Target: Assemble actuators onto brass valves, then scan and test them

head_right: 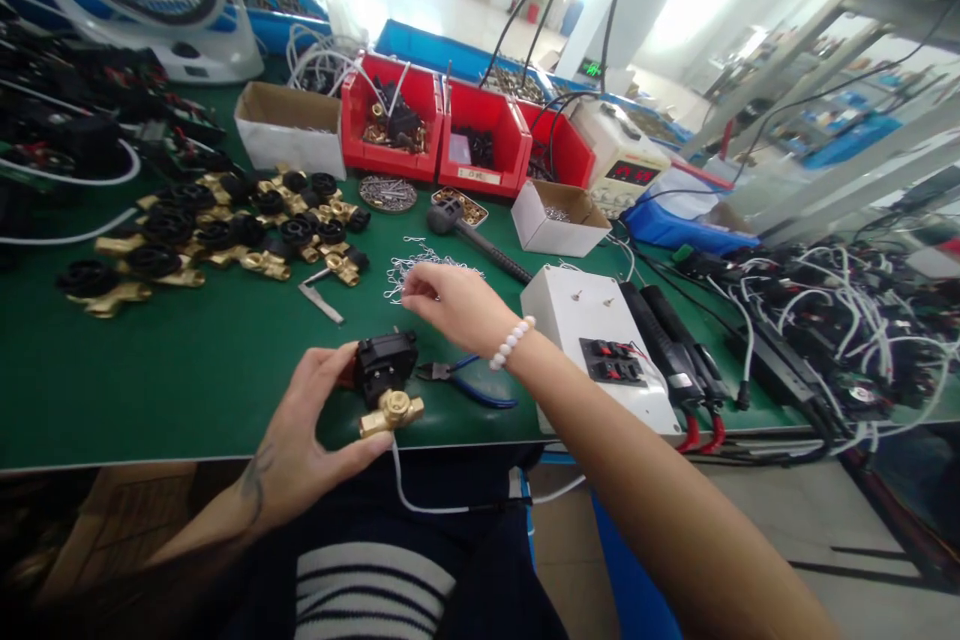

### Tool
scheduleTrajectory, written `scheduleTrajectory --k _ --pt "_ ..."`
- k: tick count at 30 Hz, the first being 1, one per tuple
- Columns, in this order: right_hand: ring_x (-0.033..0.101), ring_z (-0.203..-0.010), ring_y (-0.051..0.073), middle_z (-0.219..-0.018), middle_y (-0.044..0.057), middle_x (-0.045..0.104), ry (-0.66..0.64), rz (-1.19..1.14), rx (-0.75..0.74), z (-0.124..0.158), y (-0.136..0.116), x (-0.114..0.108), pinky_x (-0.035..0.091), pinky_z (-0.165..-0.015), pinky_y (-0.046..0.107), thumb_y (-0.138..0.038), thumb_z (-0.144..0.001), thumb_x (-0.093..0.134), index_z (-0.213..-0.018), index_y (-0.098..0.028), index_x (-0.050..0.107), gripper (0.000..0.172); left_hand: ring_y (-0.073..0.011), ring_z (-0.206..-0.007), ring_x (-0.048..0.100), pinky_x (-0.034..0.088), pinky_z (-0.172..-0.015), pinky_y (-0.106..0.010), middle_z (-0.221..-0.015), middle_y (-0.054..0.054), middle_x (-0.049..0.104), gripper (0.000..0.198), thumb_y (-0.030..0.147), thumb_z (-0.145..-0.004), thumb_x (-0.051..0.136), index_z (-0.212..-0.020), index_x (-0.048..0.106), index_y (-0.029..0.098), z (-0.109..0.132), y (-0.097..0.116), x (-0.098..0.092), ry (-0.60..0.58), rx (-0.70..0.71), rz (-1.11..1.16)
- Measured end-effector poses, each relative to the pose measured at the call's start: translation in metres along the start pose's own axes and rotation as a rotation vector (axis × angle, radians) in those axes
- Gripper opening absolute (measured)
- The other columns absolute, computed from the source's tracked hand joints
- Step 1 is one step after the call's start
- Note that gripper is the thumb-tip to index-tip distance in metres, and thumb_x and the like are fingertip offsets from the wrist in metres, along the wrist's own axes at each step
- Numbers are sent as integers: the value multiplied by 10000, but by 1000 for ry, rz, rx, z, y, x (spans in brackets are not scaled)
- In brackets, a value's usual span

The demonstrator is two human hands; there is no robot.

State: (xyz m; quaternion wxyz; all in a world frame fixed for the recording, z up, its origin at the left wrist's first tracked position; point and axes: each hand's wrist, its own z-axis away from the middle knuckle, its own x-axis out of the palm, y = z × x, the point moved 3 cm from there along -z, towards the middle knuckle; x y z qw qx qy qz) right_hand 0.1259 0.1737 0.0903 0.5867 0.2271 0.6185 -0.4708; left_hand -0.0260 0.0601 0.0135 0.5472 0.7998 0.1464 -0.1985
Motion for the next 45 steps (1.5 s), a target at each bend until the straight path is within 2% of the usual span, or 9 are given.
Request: scheduleTrajectory --k 4,7,10,12,17,23,36,41,45 --pt "573 -601 97 -740 -25 626 107 -472 -29 42 -5 -12 472 -588 219 -270 -965 520 -1070 -169 664 205 -204 -988 547 518 -918 -368 -1095 -45 479 659 360 -800 668 -1395 411 240 -1 8 0 28 -33 -7" --pt "544 -578 92 -701 -44 593 120 -643 5 68 -11 -14 449 -549 210 -242 -918 590 -1036 -195 679 155 -197 -957 536 523 -890 -352 -1059 -41 472 658 342 -784 671 -1385 429 226 -3 18 -2 38 -40 -14" --pt "563 -574 89 -670 -53 591 116 -750 79 82 -18 -16 457 -535 198 -233 -879 656 -881 -189 641 46 -188 -925 524 528 -858 -329 -1035 -41 477 677 338 -757 686 -1372 445 194 -4 30 -5 42 8 -29" --pt "601 -634 96 -710 -38 637 111 -722 56 86 -23 -19 481 -582 198 -206 -879 661 -823 -190 650 59 -183 -920 522 528 -856 -317 -1036 -43 485 686 334 -741 692 -1364 452 175 -5 37 -7 42 46 -36" --pt "648 -881 124 -929 6 701 194 -501 -122 92 -33 -29 503 -756 212 -114 -897 603 -915 -223 745 180 -190 -951 540 537 -854 -318 -1072 -55 509 699 342 -727 693 -1362 453 176 -5 48 -8 49 85 -38" --pt "656 -737 150 -820 -16 709 231 -398 -42 94 -37 -27 519 -676 263 -116 -872 613 -855 -237 645 126 -206 -956 560 553 -837 -332 -1075 -66 525 702 351 -720 699 -1357 458 182 -5 52 -8 45 105 -74" --pt "616 -672 143 -786 9 649 243 -164 -230 95 -50 -36 492 -594 253 -70 -894 558 -798 -235 607 197 -206 -948 563 555 -817 -316 -1061 -70 534 710 379 -725 699 -1358 460 166 -7 55 -9 34 151 -107" --pt "612 -755 144 -828 28 625 366 -195 -200 93 -49 -13 505 -681 247 -53 -887 598 -798 -194 628 170 -199 -910 578 561 -782 -317 -1018 -73 539 685 355 -715 728 -1318 492 132 -12 51 -10 27 168 -142" --pt "629 -781 154 -827 23 646 272 -237 -189 88 -45 6 512 -715 264 -80 -879 640 -775 -178 631 143 -206 -913 587 562 -789 -339 -1017 -63 541 674 346 -706 742 -1308 497 166 -13 37 -4 -17 129 -81"
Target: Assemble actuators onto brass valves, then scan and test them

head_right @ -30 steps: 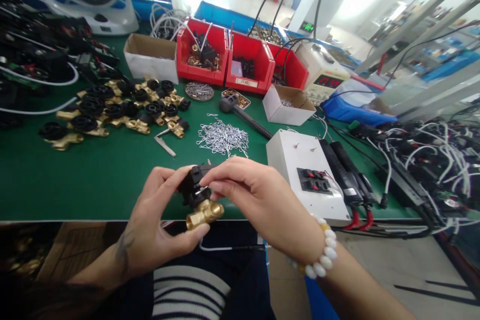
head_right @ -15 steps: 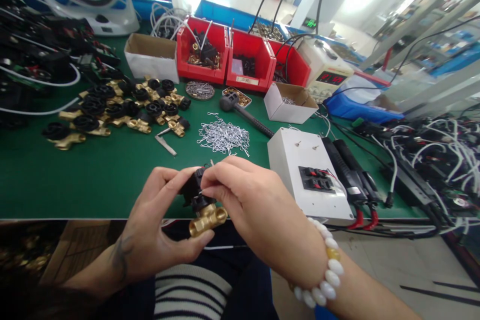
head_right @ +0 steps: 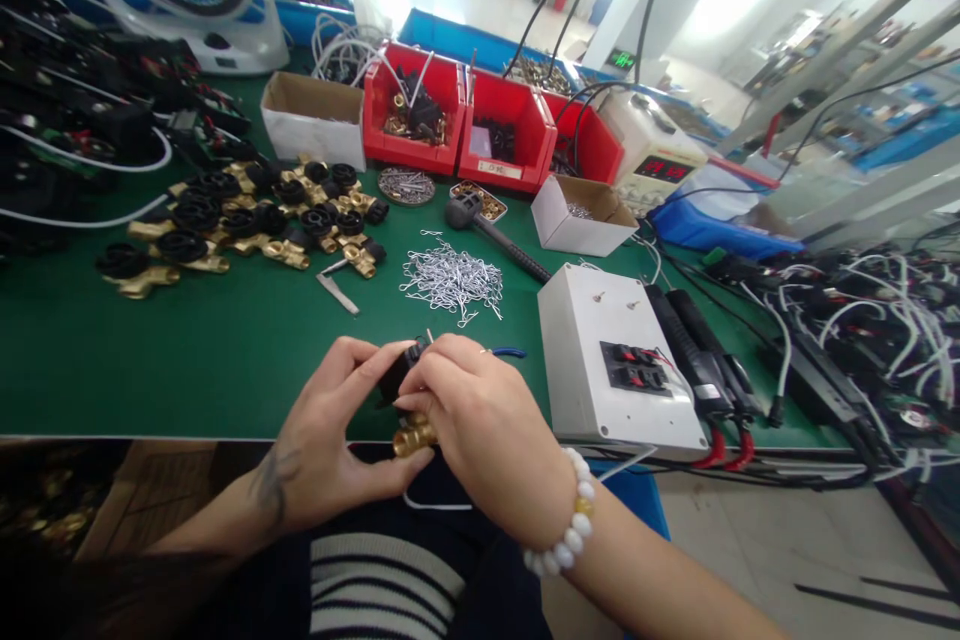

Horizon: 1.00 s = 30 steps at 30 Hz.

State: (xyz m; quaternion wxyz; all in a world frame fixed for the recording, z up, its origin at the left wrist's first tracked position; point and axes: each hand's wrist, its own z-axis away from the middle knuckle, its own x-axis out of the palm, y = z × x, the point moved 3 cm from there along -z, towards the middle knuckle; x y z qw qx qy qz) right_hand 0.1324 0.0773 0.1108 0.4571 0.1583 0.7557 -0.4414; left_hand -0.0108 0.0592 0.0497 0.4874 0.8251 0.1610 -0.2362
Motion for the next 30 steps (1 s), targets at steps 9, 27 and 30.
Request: scheduleTrajectory --k 9,27,30 --pt "641 -1006 219 -1220 148 629 19 467 472 -97 107 -46 500 -928 379 -274 -930 606 -1334 -117 540 439 -221 -988 558 541 -892 -390 -1091 -60 505 675 350 -730 725 -1344 480 212 -4 -26 5 28 -101 74" --pt "359 -435 102 -590 -49 394 341 -117 420 -47 65 -82 294 -448 273 -480 -1018 351 -776 -242 443 351 -211 -971 546 541 -903 -406 -1095 -59 483 670 349 -740 723 -1357 484 243 -3 -35 5 -12 -167 208" --pt "327 -407 118 -525 -34 383 483 -302 362 7 35 -83 224 -399 298 -619 -968 385 -742 -248 539 461 -204 -954 540 542 -879 -386 -1088 -56 479 685 339 -734 736 -1364 486 242 -3 -34 5 -10 -153 228"
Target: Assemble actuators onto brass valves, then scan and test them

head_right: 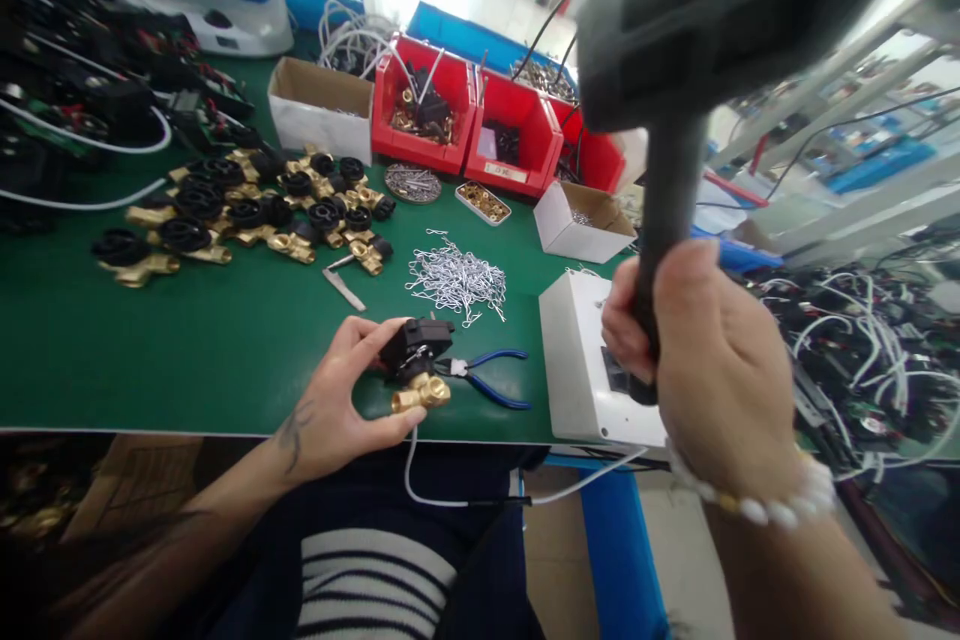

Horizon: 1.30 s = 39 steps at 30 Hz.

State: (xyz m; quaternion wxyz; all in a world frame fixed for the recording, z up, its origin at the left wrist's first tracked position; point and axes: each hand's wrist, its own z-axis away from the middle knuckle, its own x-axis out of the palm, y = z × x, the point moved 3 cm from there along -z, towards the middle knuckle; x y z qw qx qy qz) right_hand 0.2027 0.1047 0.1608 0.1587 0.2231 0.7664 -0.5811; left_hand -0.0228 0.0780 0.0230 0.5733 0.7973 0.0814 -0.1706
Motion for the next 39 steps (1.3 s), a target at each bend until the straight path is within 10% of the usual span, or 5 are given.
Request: scheduleTrajectory --k 8,14,20,26,39 --pt "372 -436 158 -489 -14 410 -421 302 222 56 24 18 267 -409 293 -751 -855 438 -572 -246 441 579 -190 -938 528 530 -854 -350 -1050 -40 462 684 314 -730 752 -1356 492 229 0 0 1 -29 2 30" --pt "325 -399 175 -484 -31 378 62 109 154 58 10 -10 229 -379 289 -672 -941 339 -715 -302 524 471 -205 -954 524 531 -861 -379 -1079 -54 462 699 337 -746 744 -1381 468 240 0 -1 0 -38 12 -4" --pt "418 -400 141 -460 -25 464 -415 456 72 69 19 12 285 -405 274 -697 -900 436 -589 -234 463 558 -192 -931 523 535 -830 -350 -1050 -39 462 668 316 -744 744 -1356 488 241 -1 -1 0 -42 24 25" --pt "341 -394 117 -483 -54 388 32 92 41 70 16 -5 255 -366 240 -584 -993 343 -738 -236 524 468 -190 -918 511 518 -856 -369 -1053 -42 464 713 326 -734 750 -1383 471 228 0 -2 1 -30 40 -3" --pt "372 -398 124 -476 -41 416 -123 178 105 73 25 3 284 -386 251 -631 -962 371 -684 -239 500 498 -187 -905 510 524 -824 -353 -1041 -36 458 673 324 -732 749 -1349 494 241 -2 0 0 -38 57 9"
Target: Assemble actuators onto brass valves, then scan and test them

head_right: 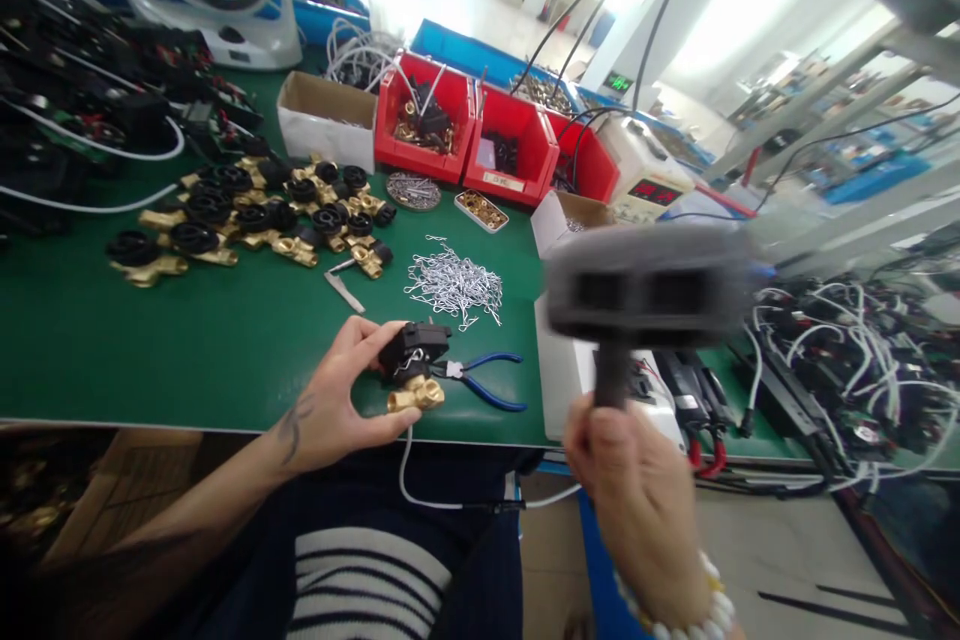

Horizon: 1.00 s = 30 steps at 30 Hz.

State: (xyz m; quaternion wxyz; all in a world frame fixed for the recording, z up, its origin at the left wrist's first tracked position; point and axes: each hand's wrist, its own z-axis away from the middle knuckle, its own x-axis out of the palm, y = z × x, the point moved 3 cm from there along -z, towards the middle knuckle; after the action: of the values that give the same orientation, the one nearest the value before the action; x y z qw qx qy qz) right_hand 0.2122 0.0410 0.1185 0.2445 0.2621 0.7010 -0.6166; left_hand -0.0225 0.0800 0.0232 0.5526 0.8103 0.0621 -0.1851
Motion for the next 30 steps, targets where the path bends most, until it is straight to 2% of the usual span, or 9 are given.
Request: scheduleTrajectory --k 3,4,8,9,14,19,22,26,30 --pt "433 -420 130 -488 -11 497 -291 210 6 -1 2 13 309 -418 258 -664 -908 465 -618 -218 506 534 -188 -922 513 527 -820 -339 -1045 -38 460 666 317 -732 751 -1340 495 227 0 -2 0 -5 -15 24" --pt "431 -424 126 -491 -16 492 -294 211 3 -2 1 13 312 -421 253 -657 -907 476 -617 -216 508 529 -189 -922 512 525 -820 -339 -1044 -38 460 663 314 -731 751 -1338 497 227 0 -2 0 -7 -14 19" --pt "315 -388 101 -477 -60 368 20 -48 31 -2 -1 2 262 -369 227 -618 -960 388 -645 -231 470 506 -186 -899 505 515 -824 -351 -1032 -36 457 673 318 -721 755 -1338 501 232 0 1 0 1 8 -14" --pt "314 -388 102 -476 -61 368 25 -62 39 -1 0 4 260 -365 227 -619 -961 379 -651 -233 468 503 -186 -895 506 515 -820 -352 -1030 -35 457 673 318 -720 755 -1337 502 234 0 1 0 1 8 -14" --pt "493 -492 143 -541 -21 524 -348 194 56 -2 5 24 376 -452 248 -559 -907 518 -666 -209 548 426 -187 -904 515 524 -816 -341 -1030 -34 462 655 309 -726 747 -1328 500 233 1 1 1 -7 -15 6" --pt "637 -695 157 -809 -1 668 -189 11 -82 -31 -17 24 514 -632 254 -347 -856 675 -963 -237 658 154 -191 -919 508 521 -811 -335 -1038 -40 470 680 319 -721 743 -1345 490 225 0 2 4 -2 11 -38" --pt "666 -871 159 -977 14 681 -262 -78 -239 -47 -28 43 525 -783 266 -200 -876 632 -962 -234 661 97 -190 -928 512 518 -808 -330 -1040 -35 485 674 300 -719 735 -1343 487 242 0 2 5 5 55 -43" --pt "633 -766 145 -851 4 667 -321 14 -328 -58 -29 65 485 -681 247 -136 -857 624 -901 -196 649 79 -202 -976 531 524 -858 -360 -1092 -41 505 667 294 -703 735 -1319 481 255 0 1 4 34 103 -68" --pt "611 -724 145 -810 1 663 -324 91 -356 -62 -29 67 447 -647 246 -180 -862 635 -873 -188 627 16 -214 -1000 555 543 -860 -377 -1137 -58 502 660 298 -692 742 -1296 480 245 -1 3 3 22 100 -105"
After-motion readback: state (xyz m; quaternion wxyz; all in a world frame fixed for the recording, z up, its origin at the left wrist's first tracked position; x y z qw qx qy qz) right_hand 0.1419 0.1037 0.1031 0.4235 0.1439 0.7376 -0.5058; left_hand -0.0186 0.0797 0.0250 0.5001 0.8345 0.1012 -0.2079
